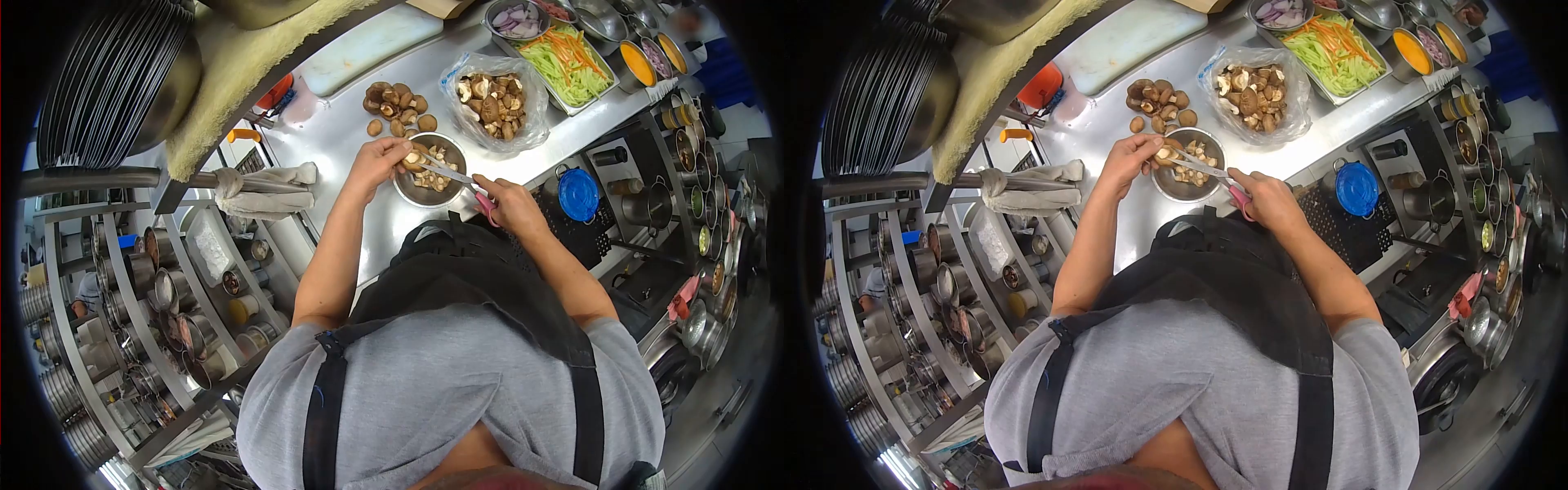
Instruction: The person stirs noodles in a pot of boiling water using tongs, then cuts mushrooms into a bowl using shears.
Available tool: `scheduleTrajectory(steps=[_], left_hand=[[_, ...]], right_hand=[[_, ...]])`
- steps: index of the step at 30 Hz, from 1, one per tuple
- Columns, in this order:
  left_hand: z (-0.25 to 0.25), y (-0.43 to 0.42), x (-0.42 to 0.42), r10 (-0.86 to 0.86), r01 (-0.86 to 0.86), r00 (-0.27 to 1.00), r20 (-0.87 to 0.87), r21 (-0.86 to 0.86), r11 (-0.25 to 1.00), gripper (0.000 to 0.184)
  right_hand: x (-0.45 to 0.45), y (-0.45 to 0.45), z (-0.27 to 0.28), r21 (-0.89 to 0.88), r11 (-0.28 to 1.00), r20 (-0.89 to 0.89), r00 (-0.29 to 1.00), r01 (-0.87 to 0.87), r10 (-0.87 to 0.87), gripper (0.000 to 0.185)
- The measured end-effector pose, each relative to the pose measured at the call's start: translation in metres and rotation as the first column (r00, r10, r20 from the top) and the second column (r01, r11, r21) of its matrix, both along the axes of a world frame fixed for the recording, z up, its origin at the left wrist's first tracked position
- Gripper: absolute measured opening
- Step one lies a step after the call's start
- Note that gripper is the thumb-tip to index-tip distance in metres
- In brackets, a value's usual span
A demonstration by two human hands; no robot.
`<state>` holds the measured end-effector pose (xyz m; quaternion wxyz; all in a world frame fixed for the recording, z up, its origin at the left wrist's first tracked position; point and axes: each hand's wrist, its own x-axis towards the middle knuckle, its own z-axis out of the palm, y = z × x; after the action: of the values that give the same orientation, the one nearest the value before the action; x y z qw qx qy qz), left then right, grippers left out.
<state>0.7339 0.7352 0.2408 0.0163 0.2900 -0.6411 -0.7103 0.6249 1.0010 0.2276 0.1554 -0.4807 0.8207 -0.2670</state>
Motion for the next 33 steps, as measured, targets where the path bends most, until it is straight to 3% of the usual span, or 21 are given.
scheduleTrajectory(steps=[7, 14, 17, 21, 26, 33], left_hand=[[-0.006, 0.019, -0.012, -0.082, 0.088, 0.992, 0.097, -0.061, 0.994, 0.027], [-0.012, 0.02, -0.009, -0.11, 0.123, 0.967, 0.23, -0.041, 0.992, 0.037], [-0.032, 0.022, 0.0, -0.14, 0.17, 0.971, 0.194, -0.152, 0.974, 0.042], [-0.048, 0.024, 0.006, -0.113, 0.144, 0.978, 0.177, -0.173, 0.974, 0.043], [-0.023, 0.041, 0.004, 0.096, -0.095, 0.994, 0.049, -0.027, 0.995, 0.038], [-0.029, 0.039, 0.003, -0.016, 0.015, 0.992, 0.124, 0.011, 1.0, 0.035]], right_hand=[[0.002, -0.001, 0.004, 0.063, 0.998, 0.022, 1.0, -0.01, 0.008, 0.047], [0.011, -0.005, -0.013, -0.047, 0.998, 0.193, 0.98, -0.049, 0.057, 0.036], [0.009, -0.006, -0.025, -0.063, 0.995, 0.216, 0.972, -0.083, 0.094, 0.035], [0.005, -0.005, -0.023, 0.025, 0.99, 0.168, 0.977, -0.138, 0.132, 0.033], [0.006, -0.004, -0.026, -0.011, 0.994, 0.119, 0.987, -0.107, 0.108, 0.042], [0.014, -0.011, -0.007, 0.042, 0.998, 0.149, 0.988, -0.05, 0.044, 0.045]])
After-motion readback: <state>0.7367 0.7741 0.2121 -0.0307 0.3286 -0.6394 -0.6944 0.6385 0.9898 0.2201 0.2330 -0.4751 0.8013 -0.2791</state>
